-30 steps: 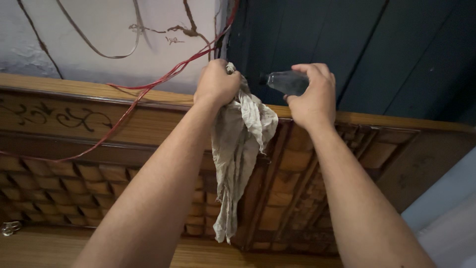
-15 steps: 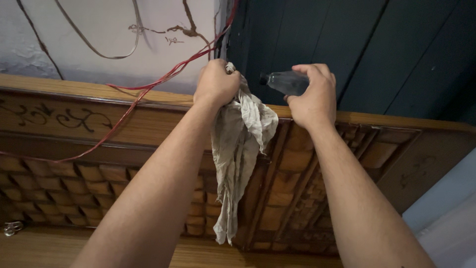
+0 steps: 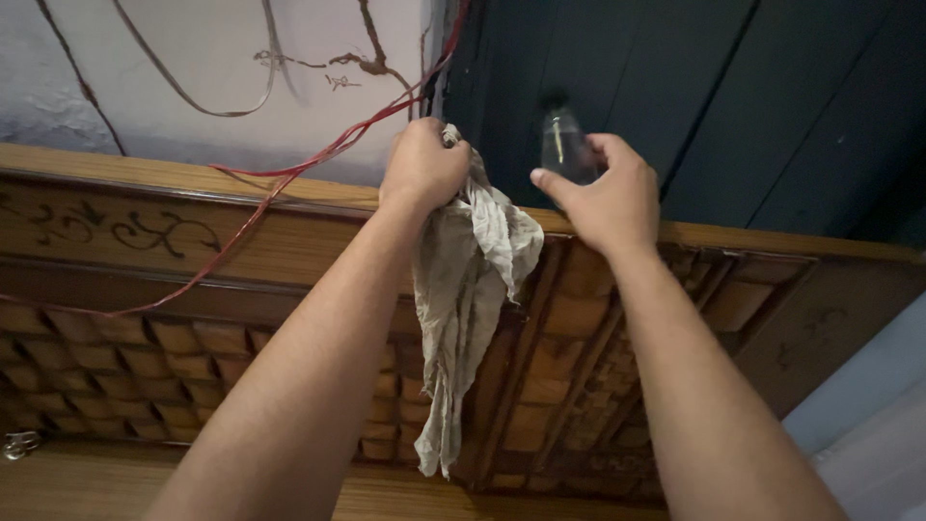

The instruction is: The person wipes a wooden headboard with a cloth, pours liquid from a small bottle onto the cloth, and continues wiping the surface. The person handles the cloth and bottle repeatedly while cleaning the headboard.

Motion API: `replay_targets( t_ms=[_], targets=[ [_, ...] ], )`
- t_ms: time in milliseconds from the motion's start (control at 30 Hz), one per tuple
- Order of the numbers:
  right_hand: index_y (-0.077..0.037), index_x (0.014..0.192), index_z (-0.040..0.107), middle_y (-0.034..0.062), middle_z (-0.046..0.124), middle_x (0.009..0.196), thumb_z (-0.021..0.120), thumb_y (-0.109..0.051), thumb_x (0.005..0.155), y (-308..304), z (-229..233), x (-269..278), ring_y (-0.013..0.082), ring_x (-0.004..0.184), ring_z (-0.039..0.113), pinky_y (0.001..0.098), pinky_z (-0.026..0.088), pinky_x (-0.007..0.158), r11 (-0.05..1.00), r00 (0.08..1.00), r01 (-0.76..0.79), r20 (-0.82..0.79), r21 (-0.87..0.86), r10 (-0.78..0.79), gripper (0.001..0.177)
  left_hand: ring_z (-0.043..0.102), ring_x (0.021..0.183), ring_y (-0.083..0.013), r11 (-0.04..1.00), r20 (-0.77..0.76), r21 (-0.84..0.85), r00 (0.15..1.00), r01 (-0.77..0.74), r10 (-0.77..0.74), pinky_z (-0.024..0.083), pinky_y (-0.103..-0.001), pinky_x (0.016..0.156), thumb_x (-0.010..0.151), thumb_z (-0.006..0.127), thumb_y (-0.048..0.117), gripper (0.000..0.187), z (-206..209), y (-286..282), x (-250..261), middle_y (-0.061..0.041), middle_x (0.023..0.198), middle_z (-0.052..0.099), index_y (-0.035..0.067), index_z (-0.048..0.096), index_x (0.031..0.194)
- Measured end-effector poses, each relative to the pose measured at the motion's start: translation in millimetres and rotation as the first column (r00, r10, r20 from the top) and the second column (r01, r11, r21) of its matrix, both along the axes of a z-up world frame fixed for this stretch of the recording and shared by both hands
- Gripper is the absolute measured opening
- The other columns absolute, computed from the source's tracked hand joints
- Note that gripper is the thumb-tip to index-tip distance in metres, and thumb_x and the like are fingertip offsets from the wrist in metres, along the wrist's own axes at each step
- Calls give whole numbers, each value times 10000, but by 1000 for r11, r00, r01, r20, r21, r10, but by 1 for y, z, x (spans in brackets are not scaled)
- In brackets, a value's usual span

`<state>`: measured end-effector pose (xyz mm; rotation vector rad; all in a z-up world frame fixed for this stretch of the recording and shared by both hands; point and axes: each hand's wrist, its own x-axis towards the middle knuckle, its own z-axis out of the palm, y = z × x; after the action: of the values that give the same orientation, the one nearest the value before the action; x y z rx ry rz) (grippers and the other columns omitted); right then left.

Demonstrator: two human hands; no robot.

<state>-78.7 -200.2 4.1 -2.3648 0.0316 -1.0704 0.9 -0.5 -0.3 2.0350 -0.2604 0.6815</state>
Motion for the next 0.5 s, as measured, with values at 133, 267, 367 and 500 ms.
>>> replay_targets(
  t_ms=[133, 267, 367, 500],
  targets=[
    [-54, 1087, 711, 85, 747, 932, 832, -477, 782, -3, 3, 2, 193, 831, 738, 388, 596, 755, 971, 998, -57, -15, 233, 62, 536, 677, 1076, -416, 1000, 0, -3, 1000, -8, 8, 517, -481, 952, 812, 644, 222, 324, -1, 1, 2, -259, 1044, 722, -1, 733, 1030],
    [-63, 1045, 716, 85, 751, 933, 799, -464, 819, -9, 0, 6, 167, 818, 739, 338, 601, 733, 934, 992, -126, 69, 334, 109, 468, 680, 1089, -404, 1000, 12, -7, 1000, 1, -1, 519, -471, 959, 824, 651, 248, 336, -3, 0, 4, -253, 1060, 726, 9, 729, 1046],
    [-57, 1068, 706, 86, 752, 942, 791, -446, 839, -13, -4, 6, 156, 826, 741, 313, 598, 746, 922, 977, -192, 150, 337, 149, 459, 674, 1101, -398, 1000, 14, 3, 1000, 3, -3, 514, -466, 964, 828, 664, 272, 354, -3, 2, 4, -247, 1089, 720, 21, 723, 1069],
    [-15, 1076, 712, 108, 751, 970, 800, -383, 854, -24, -9, -1, 168, 840, 729, 317, 593, 752, 913, 963, -228, 217, 338, 160, 438, 657, 1130, -401, 998, 4, 57, 1000, -6, 6, 507, -471, 976, 840, 655, 276, 351, -2, -1, 8, -247, 1117, 713, 33, 732, 1081]
  ],
)
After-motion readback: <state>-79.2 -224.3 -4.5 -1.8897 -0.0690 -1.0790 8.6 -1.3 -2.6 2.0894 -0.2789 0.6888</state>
